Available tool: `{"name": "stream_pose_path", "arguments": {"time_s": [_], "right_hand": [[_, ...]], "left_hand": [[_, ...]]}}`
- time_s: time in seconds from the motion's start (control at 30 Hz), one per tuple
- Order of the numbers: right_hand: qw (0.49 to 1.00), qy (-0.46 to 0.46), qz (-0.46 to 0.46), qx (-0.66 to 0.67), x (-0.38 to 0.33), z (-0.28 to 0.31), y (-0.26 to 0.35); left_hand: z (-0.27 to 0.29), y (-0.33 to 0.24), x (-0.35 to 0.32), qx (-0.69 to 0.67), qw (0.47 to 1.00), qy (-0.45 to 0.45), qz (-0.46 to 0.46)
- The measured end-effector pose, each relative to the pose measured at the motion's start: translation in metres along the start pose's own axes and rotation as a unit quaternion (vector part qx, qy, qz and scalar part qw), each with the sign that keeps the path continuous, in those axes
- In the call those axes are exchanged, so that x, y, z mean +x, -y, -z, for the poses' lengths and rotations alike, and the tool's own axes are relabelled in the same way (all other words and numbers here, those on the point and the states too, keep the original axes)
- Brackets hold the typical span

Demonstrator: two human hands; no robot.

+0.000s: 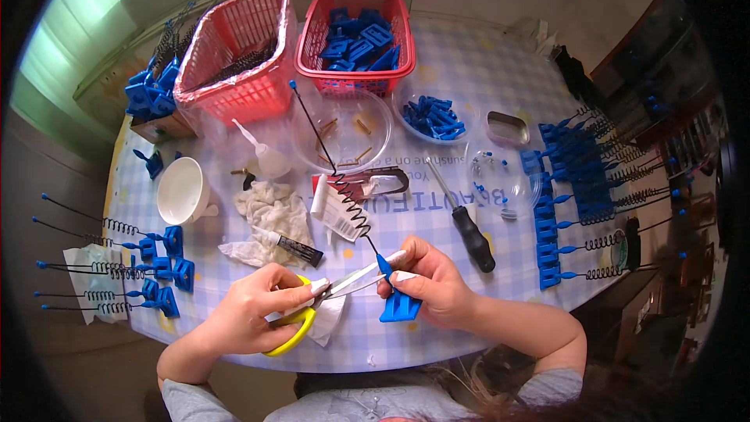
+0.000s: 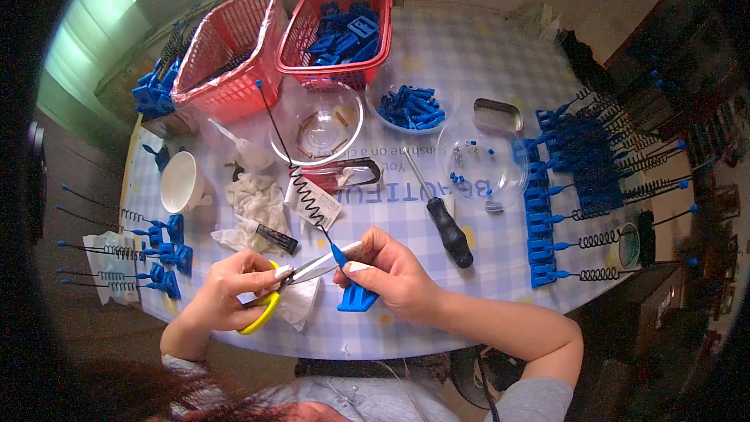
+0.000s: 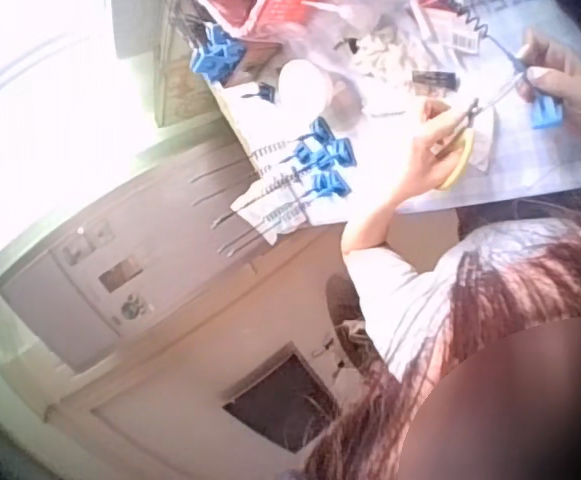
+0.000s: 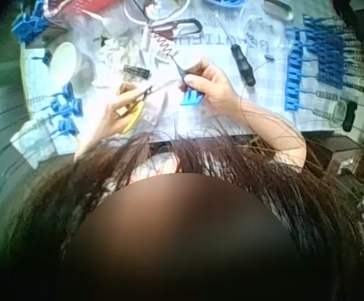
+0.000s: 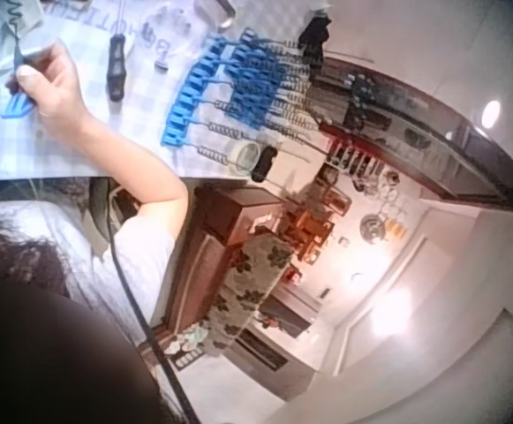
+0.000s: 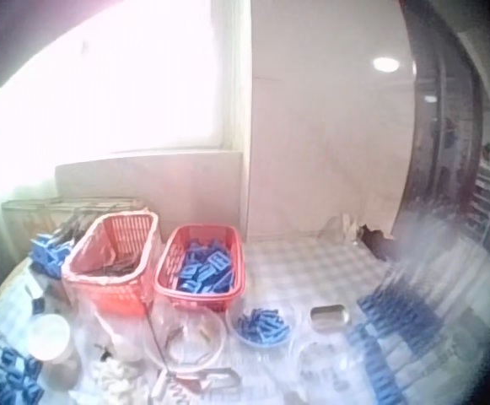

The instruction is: The person assembles small blue plastic components with springs and metal rods, using glue and scissors.

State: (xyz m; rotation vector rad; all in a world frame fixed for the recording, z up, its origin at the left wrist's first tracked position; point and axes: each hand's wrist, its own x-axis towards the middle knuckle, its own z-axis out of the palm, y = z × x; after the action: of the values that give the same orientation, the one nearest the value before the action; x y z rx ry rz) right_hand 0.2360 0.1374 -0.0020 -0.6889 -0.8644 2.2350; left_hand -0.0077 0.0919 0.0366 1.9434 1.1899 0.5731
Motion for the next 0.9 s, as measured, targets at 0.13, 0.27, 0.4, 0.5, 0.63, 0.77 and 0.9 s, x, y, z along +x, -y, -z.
{"name": "stream_pose_path", "arguments": {"time_s": [0.13, 0.27, 0.4, 0.5, 0.63, 0.77, 0.9], "right_hand": [[1.0, 0.005, 0.007, -0.01, 0.002, 0.002, -0.002], [1.0, 0.007, 0.004, -0.015, 0.001, 0.004, -0.003], [1.0, 0.012, 0.003, -0.016, 0.0, 0.005, -0.002], [1.0, 0.012, 0.003, -0.019, 0.0, 0.004, -0.002], [1.0, 0.016, 0.013, -0.024, 0.0, 0.004, -0.002], [0.999, 0.017, 0.012, -0.032, 0.0, 0.004, -0.002], [0.999, 0.015, 0.016, -0.034, 0.0, 0.004, -0.003]], "left_hand": [[-0.002, 0.004, -0.001, 0.016, 1.0, 0.002, -0.009], [-0.005, 0.005, -0.001, -0.002, 1.0, -0.003, -0.007], [-0.003, 0.004, 0.001, -0.043, 0.998, 0.029, 0.031], [-0.003, 0.009, 0.0, -0.074, 0.996, 0.035, 0.026], [-0.003, 0.013, -0.001, -0.139, 0.989, 0.048, 0.027], [-0.004, 0.014, -0.002, -0.158, 0.985, 0.053, 0.04], [-0.006, 0.011, -0.001, -0.128, 0.991, 0.034, 0.022]]}}
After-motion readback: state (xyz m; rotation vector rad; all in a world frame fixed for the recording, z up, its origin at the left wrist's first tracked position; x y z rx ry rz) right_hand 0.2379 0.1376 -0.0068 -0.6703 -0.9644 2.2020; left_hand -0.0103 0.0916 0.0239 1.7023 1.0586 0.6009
